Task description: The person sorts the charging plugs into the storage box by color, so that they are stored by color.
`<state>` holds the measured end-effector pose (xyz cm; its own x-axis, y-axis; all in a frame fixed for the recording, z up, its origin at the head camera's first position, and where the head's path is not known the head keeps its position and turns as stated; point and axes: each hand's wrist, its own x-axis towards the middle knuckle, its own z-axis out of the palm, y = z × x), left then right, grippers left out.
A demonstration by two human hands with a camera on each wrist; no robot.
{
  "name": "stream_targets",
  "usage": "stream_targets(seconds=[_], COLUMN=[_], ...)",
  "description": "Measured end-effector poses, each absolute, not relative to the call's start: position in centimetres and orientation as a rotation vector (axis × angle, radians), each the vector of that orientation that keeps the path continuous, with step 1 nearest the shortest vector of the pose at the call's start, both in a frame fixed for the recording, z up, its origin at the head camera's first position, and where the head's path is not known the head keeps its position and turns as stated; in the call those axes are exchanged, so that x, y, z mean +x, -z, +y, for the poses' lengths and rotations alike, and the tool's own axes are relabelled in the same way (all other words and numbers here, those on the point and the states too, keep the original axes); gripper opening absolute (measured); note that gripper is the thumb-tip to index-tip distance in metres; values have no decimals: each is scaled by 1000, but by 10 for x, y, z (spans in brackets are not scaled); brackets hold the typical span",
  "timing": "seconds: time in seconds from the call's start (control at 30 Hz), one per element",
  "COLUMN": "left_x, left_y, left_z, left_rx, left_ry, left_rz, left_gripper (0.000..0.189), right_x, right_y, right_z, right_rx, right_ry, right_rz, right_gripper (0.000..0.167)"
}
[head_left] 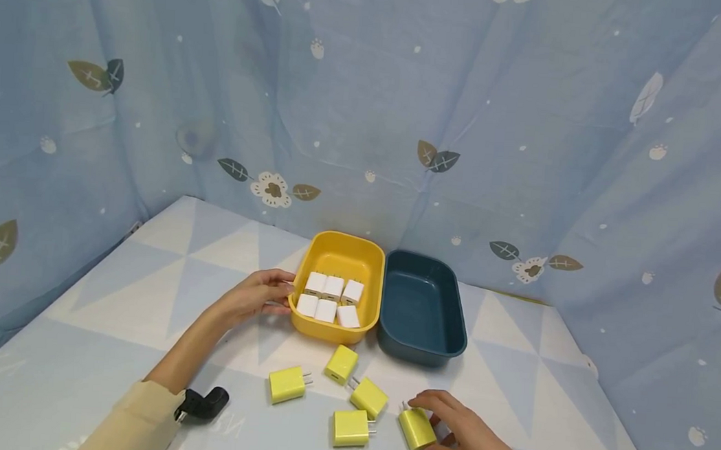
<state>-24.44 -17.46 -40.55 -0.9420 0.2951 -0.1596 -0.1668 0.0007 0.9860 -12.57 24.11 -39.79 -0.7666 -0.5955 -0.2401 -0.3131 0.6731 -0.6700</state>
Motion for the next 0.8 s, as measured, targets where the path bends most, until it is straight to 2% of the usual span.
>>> stream_targets(seconds=[0.17, 0.8], left_x=[-245, -247], left_y=[406, 406], left_z=[-174, -176], left_rx=[127, 146], left_ry=[-2009, -1987], left_rz=[1962, 1972], left_gripper=[44, 47], right_x=[-126, -121], right_y=[404, 409], right_z=[240, 244], right_rx=[-711, -744], right_ry=[896, 912], right_rz=[2436, 2532], right_gripper=[47, 49])
